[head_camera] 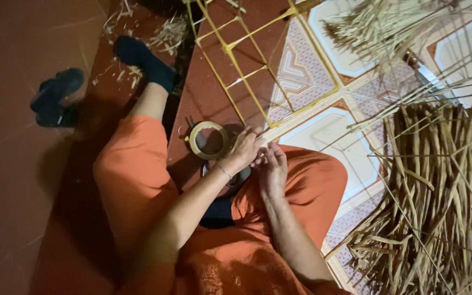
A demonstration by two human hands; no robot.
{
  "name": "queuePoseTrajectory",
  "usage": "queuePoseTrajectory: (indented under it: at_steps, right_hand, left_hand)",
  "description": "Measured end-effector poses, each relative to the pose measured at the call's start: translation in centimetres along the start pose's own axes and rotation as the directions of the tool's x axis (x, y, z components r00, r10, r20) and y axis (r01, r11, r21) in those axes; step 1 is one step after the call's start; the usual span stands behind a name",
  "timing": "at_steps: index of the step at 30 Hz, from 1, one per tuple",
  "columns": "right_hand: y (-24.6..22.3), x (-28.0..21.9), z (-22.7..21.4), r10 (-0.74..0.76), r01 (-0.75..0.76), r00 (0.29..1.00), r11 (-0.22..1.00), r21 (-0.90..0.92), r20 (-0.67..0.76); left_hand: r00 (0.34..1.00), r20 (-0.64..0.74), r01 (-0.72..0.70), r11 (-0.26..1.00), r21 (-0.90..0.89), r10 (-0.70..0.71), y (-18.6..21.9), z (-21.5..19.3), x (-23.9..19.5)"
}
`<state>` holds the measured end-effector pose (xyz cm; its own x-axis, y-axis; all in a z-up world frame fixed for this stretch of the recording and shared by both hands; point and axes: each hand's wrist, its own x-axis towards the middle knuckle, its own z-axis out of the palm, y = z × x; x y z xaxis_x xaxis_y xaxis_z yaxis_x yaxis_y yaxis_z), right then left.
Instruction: The person is weaving a basket using dried palm leaves. They are sitting on the floor and using a yellow metal frame as a guide. The person is using their hands to weave the leaves into the frame.
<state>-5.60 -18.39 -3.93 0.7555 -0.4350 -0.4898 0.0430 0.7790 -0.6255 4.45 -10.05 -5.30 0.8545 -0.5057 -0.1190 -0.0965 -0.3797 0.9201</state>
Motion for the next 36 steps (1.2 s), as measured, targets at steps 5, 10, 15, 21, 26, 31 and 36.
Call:
queuePoseTrajectory:
  at_steps: [5,10,15,21,26,31,36]
  right_hand:
    - [-3.5,0.7,-0.7,-0.236,0.229,0.971,0.964,-0.135,-0.04]
    - [-6.8,2.3,0.0,-0.493,0.459,0.868,0.756,-0.467,0.054]
    - [-7.6,2.6,2.4,-0.374,0.491,0.869,0.722,-0.487,0.322]
    - [-9.6,2.1,5.7,-0.45,0.691,0.697,0.63,-0.354,0.559]
    - [-10.4,-0.4,8.5,-0.347,0.623,0.713,0.712,-0.324,0.609]
    - [-10.1,-1.3,9.6,-0.346,0.636,0.704,0.696,-0.333,0.621]
    - [-9.0,-2.4,9.4,-0.351,0.661,0.682,0.672,-0.335,0.642]
  left_hand:
    - [0.958,-0.045,-0.261,0.924,0.278,0.284,1.2,-1.9,1.4]
    - [0.937,-0.158,-0.289,0.946,0.144,0.311,5.9,-9.2,-1.6]
    - [0.928,-0.226,-0.328,0.938,-0.114,0.297,10.5,-13.0,-3.2]
    - [0.908,-0.376,-0.308,0.905,-0.294,0.186,13.0,-16.7,-4.3]
    - [0.68,-0.631,-0.484,0.875,-0.006,0.373,15.8,-18.7,-4.7]
    - [0.494,-0.316,-0.376,0.526,0.763,0.81,17.4,-16.8,-6.3]
    - [0.665,-0.067,-0.551,0.549,0.628,0.744,16.7,-15.4,-7.5]
